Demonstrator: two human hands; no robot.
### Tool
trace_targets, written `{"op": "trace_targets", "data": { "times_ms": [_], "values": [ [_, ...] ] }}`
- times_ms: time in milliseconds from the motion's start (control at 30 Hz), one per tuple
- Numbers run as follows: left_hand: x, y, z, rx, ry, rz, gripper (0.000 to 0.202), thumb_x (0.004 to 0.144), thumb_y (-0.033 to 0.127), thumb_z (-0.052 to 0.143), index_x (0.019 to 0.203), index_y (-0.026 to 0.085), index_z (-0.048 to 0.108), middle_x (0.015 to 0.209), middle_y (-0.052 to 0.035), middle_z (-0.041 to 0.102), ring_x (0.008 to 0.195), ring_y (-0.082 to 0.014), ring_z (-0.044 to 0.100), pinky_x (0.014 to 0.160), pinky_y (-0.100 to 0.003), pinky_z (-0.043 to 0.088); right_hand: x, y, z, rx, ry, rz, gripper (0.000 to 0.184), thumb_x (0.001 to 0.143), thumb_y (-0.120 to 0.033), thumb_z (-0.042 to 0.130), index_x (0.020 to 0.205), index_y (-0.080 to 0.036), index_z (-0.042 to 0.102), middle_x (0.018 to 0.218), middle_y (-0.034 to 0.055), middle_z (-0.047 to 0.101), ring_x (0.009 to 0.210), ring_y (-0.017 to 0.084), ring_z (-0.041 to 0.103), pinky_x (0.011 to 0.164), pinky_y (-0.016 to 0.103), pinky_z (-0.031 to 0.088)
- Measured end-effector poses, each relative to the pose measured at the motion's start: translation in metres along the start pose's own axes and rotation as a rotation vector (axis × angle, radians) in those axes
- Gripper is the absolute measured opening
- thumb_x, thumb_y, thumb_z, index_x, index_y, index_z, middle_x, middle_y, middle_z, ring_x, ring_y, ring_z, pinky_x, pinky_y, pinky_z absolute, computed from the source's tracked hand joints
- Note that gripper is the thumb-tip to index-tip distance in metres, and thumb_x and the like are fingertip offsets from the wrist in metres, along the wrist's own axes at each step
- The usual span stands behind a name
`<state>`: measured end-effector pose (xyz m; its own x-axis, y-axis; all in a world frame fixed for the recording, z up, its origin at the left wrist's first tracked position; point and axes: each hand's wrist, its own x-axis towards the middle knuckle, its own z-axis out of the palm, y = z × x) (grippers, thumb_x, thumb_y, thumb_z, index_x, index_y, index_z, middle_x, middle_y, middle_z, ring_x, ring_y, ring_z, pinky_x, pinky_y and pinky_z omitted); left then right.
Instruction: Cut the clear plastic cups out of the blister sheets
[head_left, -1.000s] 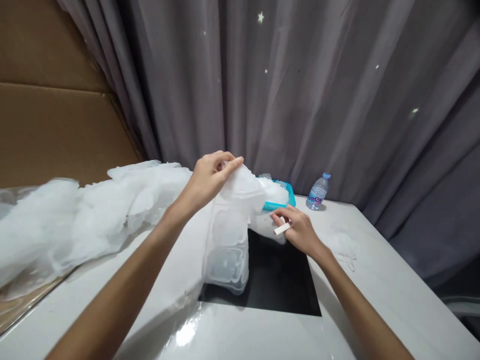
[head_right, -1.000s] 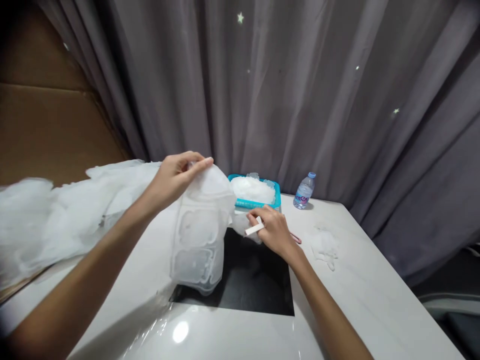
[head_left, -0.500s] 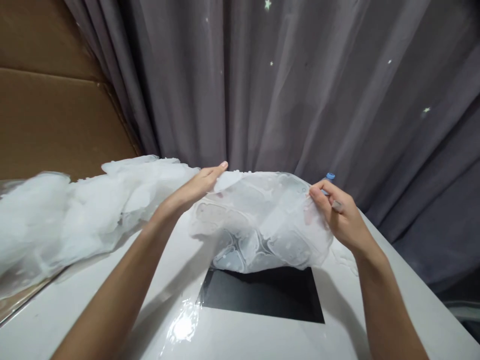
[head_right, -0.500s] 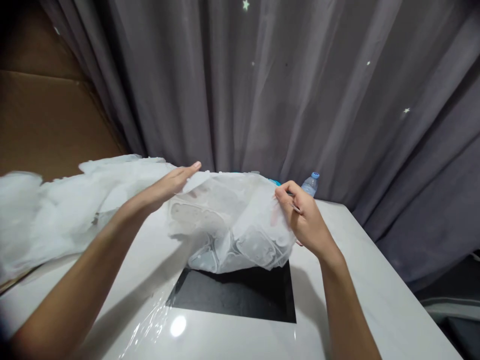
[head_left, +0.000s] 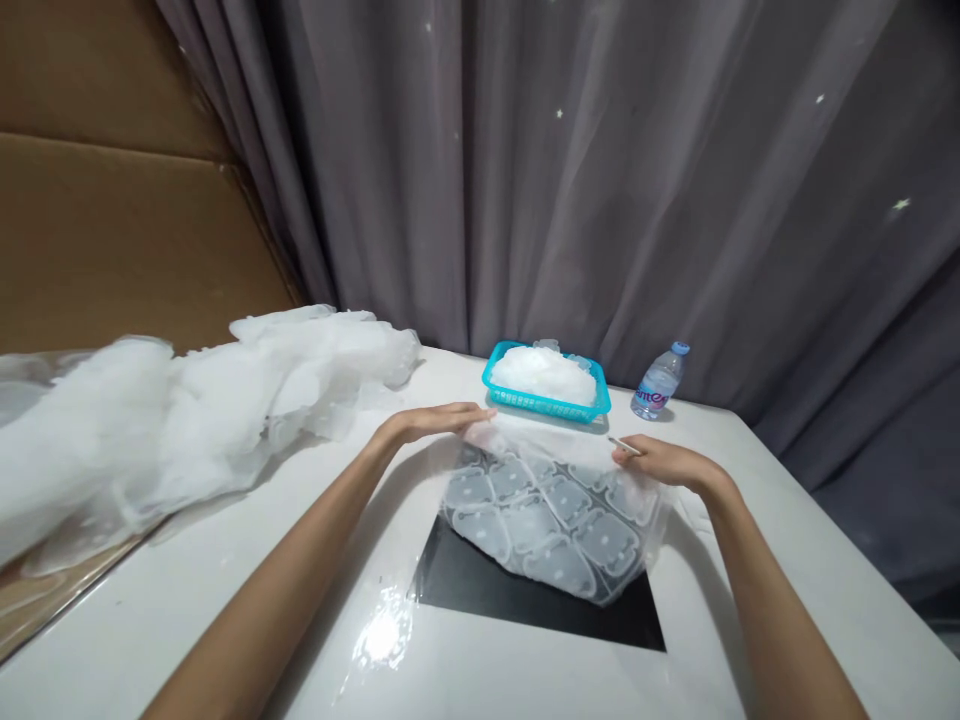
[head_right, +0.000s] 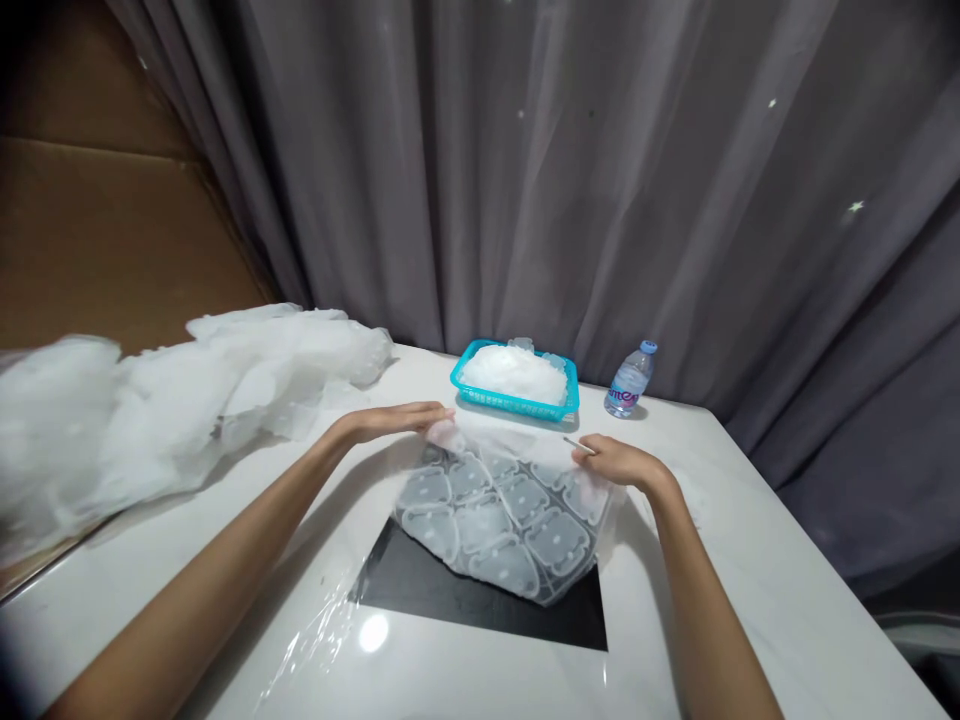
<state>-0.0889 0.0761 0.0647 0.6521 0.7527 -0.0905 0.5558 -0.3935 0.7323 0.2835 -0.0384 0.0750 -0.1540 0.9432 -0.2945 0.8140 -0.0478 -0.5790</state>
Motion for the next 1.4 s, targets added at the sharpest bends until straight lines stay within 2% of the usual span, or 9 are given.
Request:
{"op": "trace_targets", "data": {
  "times_ms": [133,333,533,633,733,800,967,1200,1400],
  "values": [
    [0.003,-0.007,-0.001,0.013,-0.077,-0.003,0.060,0.070,0.062,0.083,0.110,0.017,0.075,0.101,-0.0071,0.073,0.094,-0.0259,0.063,0.082,-0.030,0.049,0.007,0.019,0.007,-0.059,-0.127,0.104,0.011,0.084,-0.021,0.057,0.073,-0.020,0.057,0.067,-0.0004,0.054,0.065,0.016,0.050,0.061,0.027,0.041],
    [0.018,-0.014,0.018,-0.022,0.027,0.017,0.060,0.086,0.062,0.067,0.125,0.016,0.066,0.123,-0.0115,0.067,0.111,-0.0289,0.061,0.091,-0.032,0.047,0.006,0.019,0.008,-0.122,-0.295,0.155,0.017,0.086,-0.023,0.057,0.070,-0.019,0.056,0.059,-0.0010,0.056,0.061,0.015,0.053,0.063,0.027,0.043],
    [0.019,-0.028,0.011,0.006,-0.012,-0.029,0.058,0.080,0.067,0.070,0.104,0.015,0.074,0.095,-0.0077,0.070,0.086,-0.0253,0.064,0.071,-0.029,0.046,-0.003,0.004,0.008,-0.147,-0.473,0.120,0.030,0.092,-0.031,0.058,0.064,-0.019,0.057,0.048,-0.0015,0.056,0.057,0.015,0.055,0.070,0.027,0.046],
    [0.020,-0.034,0.009,0.037,-0.013,-0.043,0.055,0.076,0.066,0.073,0.101,0.017,0.075,0.089,-0.0057,0.069,0.082,-0.0231,0.063,0.068,-0.027,0.044,-0.001,-0.005,0.016,-0.165,-0.548,0.113,0.036,0.085,-0.030,0.066,0.053,-0.019,0.055,0.044,-0.0018,0.053,0.051,0.014,0.050,0.067,0.027,0.046],
    [0.024,-0.037,0.013,0.056,0.003,-0.044,0.053,0.078,0.066,0.070,0.099,0.018,0.074,0.088,-0.0048,0.069,0.080,-0.0219,0.062,0.069,-0.027,0.044,0.001,-0.009,0.019,-0.155,-0.594,0.111,0.037,0.083,-0.038,0.071,0.052,-0.019,0.060,0.051,0.0014,0.063,0.052,0.014,0.050,0.062,0.026,0.046],
    [0.027,-0.038,0.015,0.062,0.013,-0.042,0.052,0.080,0.065,0.067,0.100,0.018,0.073,0.091,-0.0053,0.070,0.081,-0.0220,0.063,0.070,-0.027,0.045,0.001,-0.006,0.013,-0.140,-0.560,0.118,0.044,0.088,-0.049,0.065,0.057,-0.018,0.067,0.060,0.0057,0.070,0.057,0.016,0.055,0.062,0.027,0.048],
    [0.032,-0.036,0.017,0.039,-0.001,-0.012,0.050,0.082,0.063,0.065,0.101,0.017,0.070,0.096,-0.0066,0.073,0.084,-0.0226,0.065,0.073,-0.028,0.047,-0.004,0.018,-0.008,-0.160,-0.191,0.238,0.052,0.098,-0.054,0.053,0.061,-0.018,0.061,0.072,0.0102,0.072,0.067,0.019,0.063,0.070,0.031,0.049],
    [0.034,-0.025,0.017,0.039,-0.023,0.007,0.042,0.081,0.051,0.067,0.099,0.014,0.075,0.095,-0.0088,0.078,0.086,-0.0243,0.069,0.078,-0.032,0.049,0.001,0.034,-0.003,-0.124,-0.256,0.395,0.034,0.096,-0.039,0.062,0.072,-0.015,0.066,0.079,0.0114,0.074,0.063,0.021,0.069,0.063,0.032,0.054],
    [0.034,-0.014,0.017,0.031,-0.041,0.091,0.036,0.083,0.046,0.069,0.099,0.016,0.077,0.097,-0.0084,0.078,0.089,-0.0236,0.069,0.079,-0.031,0.048,0.007,0.035,-0.006,-0.129,-0.135,0.378,0.047,0.101,-0.046,0.056,0.068,-0.015,0.065,0.078,0.0129,0.073,0.066,0.018,0.069,0.064,0.028,0.054]
  ]
}}
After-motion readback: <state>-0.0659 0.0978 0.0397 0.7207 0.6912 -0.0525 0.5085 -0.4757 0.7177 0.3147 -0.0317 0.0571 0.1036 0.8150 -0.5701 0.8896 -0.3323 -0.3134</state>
